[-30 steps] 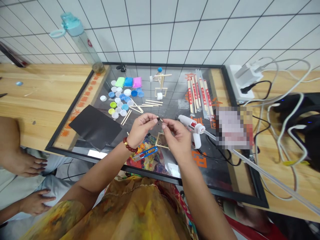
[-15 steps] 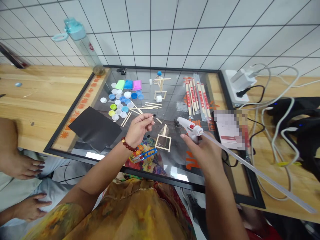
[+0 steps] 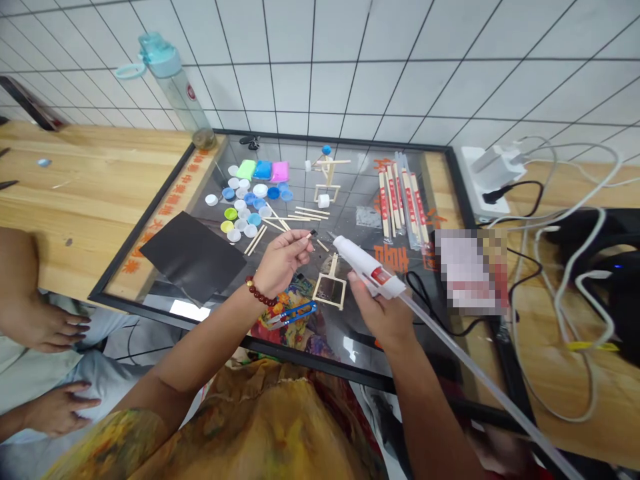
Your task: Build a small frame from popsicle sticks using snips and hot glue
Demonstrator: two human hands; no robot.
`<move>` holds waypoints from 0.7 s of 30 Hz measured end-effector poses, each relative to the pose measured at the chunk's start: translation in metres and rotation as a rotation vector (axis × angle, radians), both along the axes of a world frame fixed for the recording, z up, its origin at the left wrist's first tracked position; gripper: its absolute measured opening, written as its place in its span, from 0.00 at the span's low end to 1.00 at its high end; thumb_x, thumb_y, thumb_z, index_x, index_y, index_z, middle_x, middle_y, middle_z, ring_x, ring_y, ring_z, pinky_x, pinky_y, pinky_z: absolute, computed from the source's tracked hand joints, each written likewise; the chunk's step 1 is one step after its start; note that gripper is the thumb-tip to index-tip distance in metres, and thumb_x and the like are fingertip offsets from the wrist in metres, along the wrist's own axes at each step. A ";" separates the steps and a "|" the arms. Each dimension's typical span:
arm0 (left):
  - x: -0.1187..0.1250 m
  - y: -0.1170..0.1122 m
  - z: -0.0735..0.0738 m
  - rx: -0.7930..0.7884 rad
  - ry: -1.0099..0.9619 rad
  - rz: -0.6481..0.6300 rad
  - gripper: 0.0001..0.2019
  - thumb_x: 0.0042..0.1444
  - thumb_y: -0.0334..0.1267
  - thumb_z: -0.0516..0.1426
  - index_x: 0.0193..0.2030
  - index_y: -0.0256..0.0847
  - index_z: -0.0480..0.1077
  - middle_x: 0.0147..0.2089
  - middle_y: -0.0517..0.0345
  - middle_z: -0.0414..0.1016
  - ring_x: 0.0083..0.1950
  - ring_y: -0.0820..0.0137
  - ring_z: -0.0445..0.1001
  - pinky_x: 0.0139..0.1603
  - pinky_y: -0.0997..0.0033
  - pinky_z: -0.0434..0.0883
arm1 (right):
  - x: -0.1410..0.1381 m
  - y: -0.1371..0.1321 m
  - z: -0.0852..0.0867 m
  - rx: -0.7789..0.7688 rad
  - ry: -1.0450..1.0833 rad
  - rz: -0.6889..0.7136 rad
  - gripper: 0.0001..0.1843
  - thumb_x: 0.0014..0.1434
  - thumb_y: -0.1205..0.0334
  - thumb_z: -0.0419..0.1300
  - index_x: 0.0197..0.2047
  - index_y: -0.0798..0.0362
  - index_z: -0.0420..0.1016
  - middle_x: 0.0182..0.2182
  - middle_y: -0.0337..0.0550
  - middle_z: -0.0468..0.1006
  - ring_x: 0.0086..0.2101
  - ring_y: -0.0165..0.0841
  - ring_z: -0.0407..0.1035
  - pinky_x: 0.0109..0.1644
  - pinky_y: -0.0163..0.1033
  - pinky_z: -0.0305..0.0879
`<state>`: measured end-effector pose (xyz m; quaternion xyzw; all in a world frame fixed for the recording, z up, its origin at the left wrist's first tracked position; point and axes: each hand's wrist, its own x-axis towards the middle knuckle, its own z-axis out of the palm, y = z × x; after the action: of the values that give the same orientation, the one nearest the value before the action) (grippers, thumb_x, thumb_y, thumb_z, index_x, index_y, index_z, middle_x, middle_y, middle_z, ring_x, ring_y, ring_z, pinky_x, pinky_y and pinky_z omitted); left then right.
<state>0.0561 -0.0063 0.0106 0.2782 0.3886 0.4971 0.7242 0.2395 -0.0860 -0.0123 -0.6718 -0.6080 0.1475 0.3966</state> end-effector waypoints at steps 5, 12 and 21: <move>0.000 0.000 -0.001 0.013 0.008 -0.016 0.04 0.53 0.29 0.58 0.37 0.35 0.69 0.26 0.61 0.69 0.23 0.81 0.59 0.29 0.77 0.58 | -0.005 0.000 0.001 0.067 -0.123 0.017 0.14 0.59 0.49 0.56 0.29 0.49 0.70 0.25 0.41 0.72 0.29 0.36 0.69 0.35 0.41 0.66; 0.001 -0.001 0.000 0.018 0.055 -0.026 0.04 0.53 0.30 0.59 0.36 0.35 0.69 0.26 0.61 0.69 0.24 0.81 0.60 0.28 0.77 0.58 | -0.003 0.002 0.001 0.023 -0.181 0.063 0.19 0.59 0.44 0.53 0.25 0.48 0.67 0.23 0.41 0.70 0.27 0.37 0.67 0.34 0.44 0.66; 0.002 -0.002 -0.001 0.035 0.063 -0.040 0.03 0.54 0.29 0.57 0.36 0.35 0.69 0.26 0.62 0.69 0.24 0.81 0.60 0.28 0.77 0.58 | -0.004 0.001 -0.001 0.057 -0.246 0.113 0.21 0.62 0.47 0.50 0.24 0.49 0.68 0.23 0.42 0.70 0.27 0.36 0.66 0.33 0.42 0.64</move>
<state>0.0577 -0.0083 0.0094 0.3142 0.3967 0.4804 0.7163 0.2353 -0.0847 -0.0134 -0.6380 -0.6927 0.0690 0.3292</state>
